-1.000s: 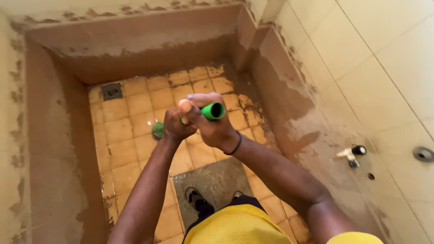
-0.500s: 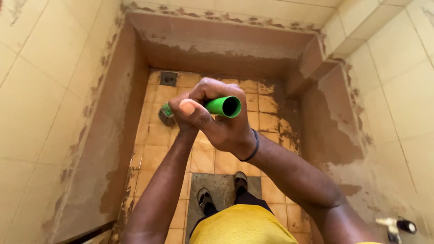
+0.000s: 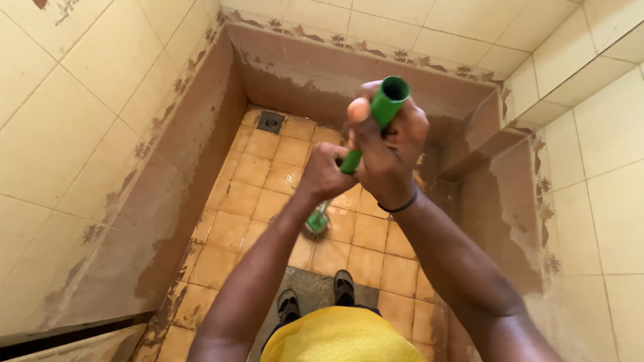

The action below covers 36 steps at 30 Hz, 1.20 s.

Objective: The person mops a tiled bathroom floor using a green-handled mop. They repeatedly dip the mop into a bucket and scrub the floor, moving water and debris toward the drain.

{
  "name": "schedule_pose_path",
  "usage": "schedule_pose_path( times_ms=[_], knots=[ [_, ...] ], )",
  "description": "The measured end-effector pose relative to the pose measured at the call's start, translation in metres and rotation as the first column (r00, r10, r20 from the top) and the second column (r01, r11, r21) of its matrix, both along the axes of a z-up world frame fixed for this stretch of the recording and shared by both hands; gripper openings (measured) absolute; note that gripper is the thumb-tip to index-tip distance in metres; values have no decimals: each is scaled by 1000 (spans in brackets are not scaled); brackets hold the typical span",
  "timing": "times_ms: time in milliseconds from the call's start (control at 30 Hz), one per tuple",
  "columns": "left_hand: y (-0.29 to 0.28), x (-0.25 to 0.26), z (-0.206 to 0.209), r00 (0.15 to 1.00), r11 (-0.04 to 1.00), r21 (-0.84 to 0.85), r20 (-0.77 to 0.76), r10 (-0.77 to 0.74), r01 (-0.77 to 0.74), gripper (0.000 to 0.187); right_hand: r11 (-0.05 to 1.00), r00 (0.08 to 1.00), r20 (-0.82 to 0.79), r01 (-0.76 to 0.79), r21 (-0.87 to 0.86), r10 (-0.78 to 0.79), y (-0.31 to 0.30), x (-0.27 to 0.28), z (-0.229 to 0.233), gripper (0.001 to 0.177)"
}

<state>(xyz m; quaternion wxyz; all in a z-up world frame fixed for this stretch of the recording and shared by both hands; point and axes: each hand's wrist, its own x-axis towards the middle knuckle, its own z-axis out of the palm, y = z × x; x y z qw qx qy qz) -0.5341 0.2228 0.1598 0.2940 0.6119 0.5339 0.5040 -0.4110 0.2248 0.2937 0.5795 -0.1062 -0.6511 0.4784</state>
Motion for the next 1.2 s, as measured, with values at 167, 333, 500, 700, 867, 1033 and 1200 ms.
schedule_pose_path(
  times_ms=[167,333,500,700,867,1033,1200],
  knots=[
    [-14,78,5,930,957,-163,244,274,-240,20,975,975,17,221,-32,-221,9,19,-19,27],
    [6,97,2,940,990,-117,320,116,-82,40,974,974,19,-225,33,225,55,58,-6,23],
    [26,104,-10,972,993,-106,234,-34,60,30,807,814,74,-552,-212,576,76,87,-3,29],
    [2,140,-13,939,922,213,200,281,-322,19,955,975,-25,212,-205,-222,49,67,-22,28],
    [11,145,-13,925,959,75,295,240,-273,10,974,980,102,185,-129,-172,48,74,-28,32],
    [26,133,-11,963,990,-12,231,138,-139,17,807,808,111,-546,-227,578,82,99,-15,26],
    [31,142,-23,938,949,68,186,292,-309,19,917,978,66,-161,-365,198,75,90,-40,32]
  ],
)
